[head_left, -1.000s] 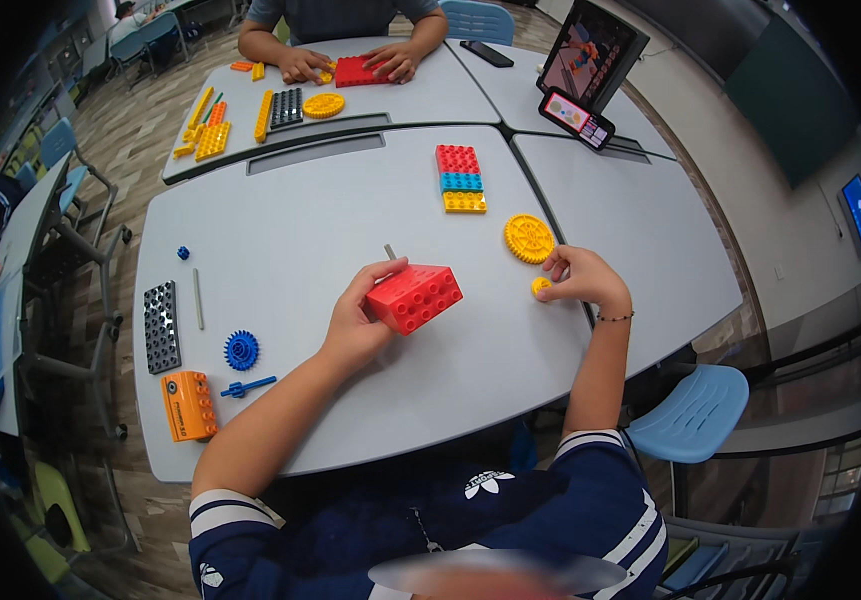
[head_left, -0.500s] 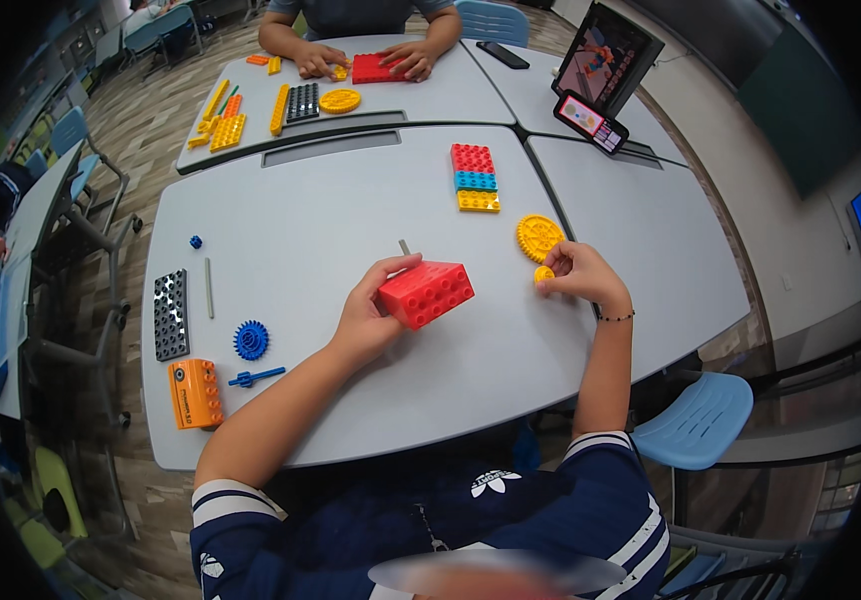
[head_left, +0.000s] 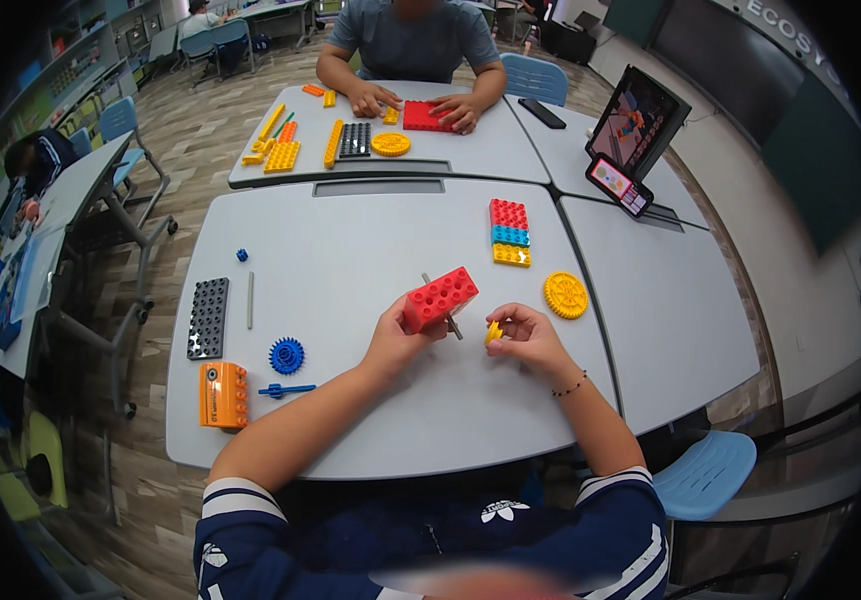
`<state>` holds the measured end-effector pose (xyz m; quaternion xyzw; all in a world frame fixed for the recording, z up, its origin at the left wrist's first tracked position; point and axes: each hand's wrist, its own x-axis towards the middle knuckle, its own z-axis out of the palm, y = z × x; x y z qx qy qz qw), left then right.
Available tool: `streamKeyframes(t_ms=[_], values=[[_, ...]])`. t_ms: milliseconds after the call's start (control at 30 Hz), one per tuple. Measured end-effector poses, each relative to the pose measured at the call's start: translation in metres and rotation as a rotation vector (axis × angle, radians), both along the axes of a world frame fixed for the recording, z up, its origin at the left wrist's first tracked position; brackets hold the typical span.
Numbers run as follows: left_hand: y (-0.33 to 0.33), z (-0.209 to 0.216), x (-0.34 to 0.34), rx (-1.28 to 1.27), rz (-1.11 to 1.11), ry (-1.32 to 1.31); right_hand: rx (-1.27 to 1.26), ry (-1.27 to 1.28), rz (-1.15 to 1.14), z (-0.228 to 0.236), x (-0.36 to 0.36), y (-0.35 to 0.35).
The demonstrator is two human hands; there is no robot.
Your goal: The person assembles a toy structure using colorful plastic blocks, gears, and rods. They connect a red block with a yellow gear, attach a gray base plate, and integrate an orange motor-like piece with a blue gear, building a small mechanical model on the table.
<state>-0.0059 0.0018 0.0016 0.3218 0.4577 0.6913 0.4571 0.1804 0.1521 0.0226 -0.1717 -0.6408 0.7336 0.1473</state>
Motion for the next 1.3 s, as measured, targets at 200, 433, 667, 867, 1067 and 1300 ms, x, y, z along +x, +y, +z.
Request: streamKeyframes(t_ms=[200,433,667,867,1067,1300], values=[[0.001,-0.001,0.0,-0.001,0.045,-0.067,-0.018,0.012,-0.018,-0.011,-0.012,-0.02],[0.0,-0.002,-0.001,0.007,0.045,-0.077,0.072,0.117,-0.063,-0.017,-0.023,-0.035],[0.001,0.0,-0.001,0.056,0.073,-0.022,0.009,0.036,-0.111,-0.012,-0.022,-0.031],[0.0,0.0,0.001,0.129,0.108,0.221,-0.056,0.052,-0.109,-0.013,-0.022,-0.029],[-0.001,-0.002,0.003,0.197,0.123,0.379,-0.085,0.074,-0.121,-0.015,-0.021,-0.031],[0.0,-0.002,0.003,0.214,0.087,0.349,-0.169,0.11,-0.087,-0.016,-0.02,-0.033]])
